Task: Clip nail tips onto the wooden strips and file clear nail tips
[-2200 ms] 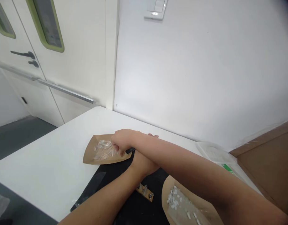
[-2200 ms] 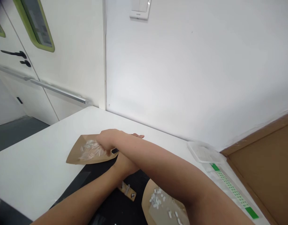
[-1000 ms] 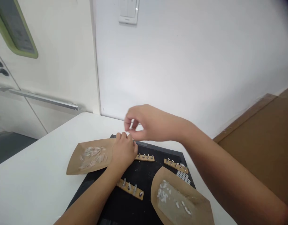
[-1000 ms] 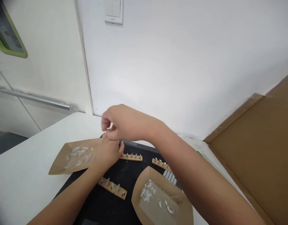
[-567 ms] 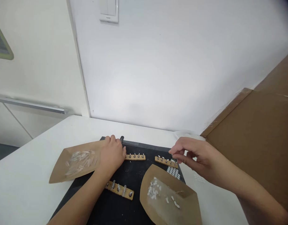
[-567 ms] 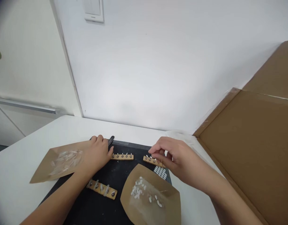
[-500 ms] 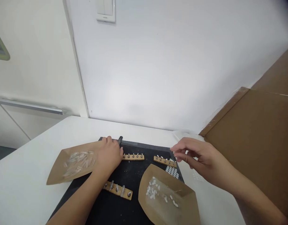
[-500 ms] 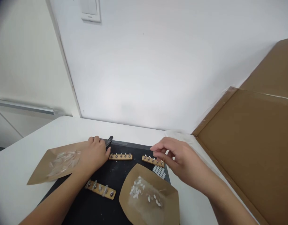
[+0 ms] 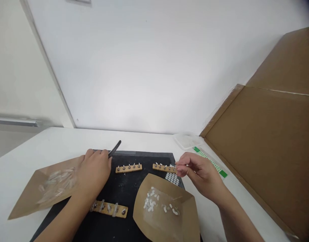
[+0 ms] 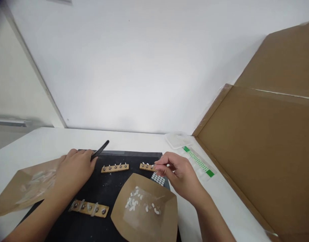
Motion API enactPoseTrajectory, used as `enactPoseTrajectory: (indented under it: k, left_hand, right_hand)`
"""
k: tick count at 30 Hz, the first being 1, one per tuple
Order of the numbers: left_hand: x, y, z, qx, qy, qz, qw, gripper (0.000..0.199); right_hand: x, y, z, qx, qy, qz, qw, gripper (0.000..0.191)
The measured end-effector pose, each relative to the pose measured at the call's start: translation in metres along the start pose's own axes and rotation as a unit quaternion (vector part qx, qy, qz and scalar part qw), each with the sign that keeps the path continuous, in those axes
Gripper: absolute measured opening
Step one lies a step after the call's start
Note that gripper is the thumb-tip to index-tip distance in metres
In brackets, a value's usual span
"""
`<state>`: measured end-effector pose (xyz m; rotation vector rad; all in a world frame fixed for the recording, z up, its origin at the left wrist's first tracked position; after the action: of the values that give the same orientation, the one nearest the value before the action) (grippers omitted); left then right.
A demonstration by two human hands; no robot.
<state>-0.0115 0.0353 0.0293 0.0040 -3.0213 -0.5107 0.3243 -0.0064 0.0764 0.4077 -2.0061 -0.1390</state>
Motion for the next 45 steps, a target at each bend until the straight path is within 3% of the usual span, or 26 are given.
enactPoseTrajectory:
  k: [3,6,9,12,15,22,28,33,36,39,45]
  left_hand:
    - [-0.015,-0.01,-0.018,-0.077,-0.053,0.027,0.995,0.039]
    - [-0.042,-0.026,-0.027,-0.108,-0.279,0.117,0.947,0.034]
    - [-0.07,-0.043,-0.024,-0.002,-0.424,0.178,0.888,0.03]
    - [-0.085,-0.056,-0.02,0.118,-0.465,0.171,0.861,0.029]
    - [-0.09,-0.062,-0.021,0.195,-0.479,0.165,0.84,0.029]
    - [-0.095,-0.07,-0.03,0.28,-0.508,0.167,0.797,0.035]
    - [-0.098,-0.072,-0.025,0.305,-0.499,0.167,0.794,0.038]
    - [-0.099,-0.08,-0.005,0.404,-0.544,0.132,0.724,0.051]
    - [-0.1,-0.083,-0.003,0.436,-0.562,0.093,0.697,0.056]
    - [-0.101,-0.081,-0.011,0.423,-0.564,0.085,0.704,0.054]
    - [-0.103,-0.076,-0.015,0.352,-0.526,0.123,0.764,0.049]
  right_hand:
    - [-0.008,-0.006,0.004,-0.028,0.025,0.01,0.999,0.024]
    - [-0.009,-0.013,0.012,-0.024,0.02,-0.003,1.0,0.023]
    - [-0.004,-0.02,0.022,-0.032,-0.01,-0.039,0.999,0.019]
    - [-0.001,-0.026,0.031,-0.064,-0.024,-0.081,0.994,0.013]
    - [-0.003,-0.031,0.038,-0.075,-0.022,-0.099,0.992,0.008]
    - [-0.006,-0.036,0.044,-0.054,-0.054,-0.123,0.989,0.011]
    - [-0.008,-0.038,0.054,-0.029,-0.119,-0.152,0.981,0.011]
    - [-0.01,-0.039,0.062,-0.016,-0.154,-0.159,0.975,0.01]
    - [-0.012,-0.038,0.064,-0.013,-0.156,-0.151,0.976,0.007]
    - [-0.012,-0.038,0.064,-0.007,-0.177,-0.144,0.973,0.007]
    - [-0.006,-0.041,0.073,0.064,-0.271,-0.125,0.952,0.019]
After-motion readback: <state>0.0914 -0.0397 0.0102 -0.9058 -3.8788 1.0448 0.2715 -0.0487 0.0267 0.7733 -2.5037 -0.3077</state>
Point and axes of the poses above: each hand's wrist, its own y-axis towards the middle knuckle, its own z-axis out of the palm, x = y × z, the point moved 3 cm from there along y, towards the middle knuckle, and after that the axes turned 1 degree about y, right-handed, at the moved point
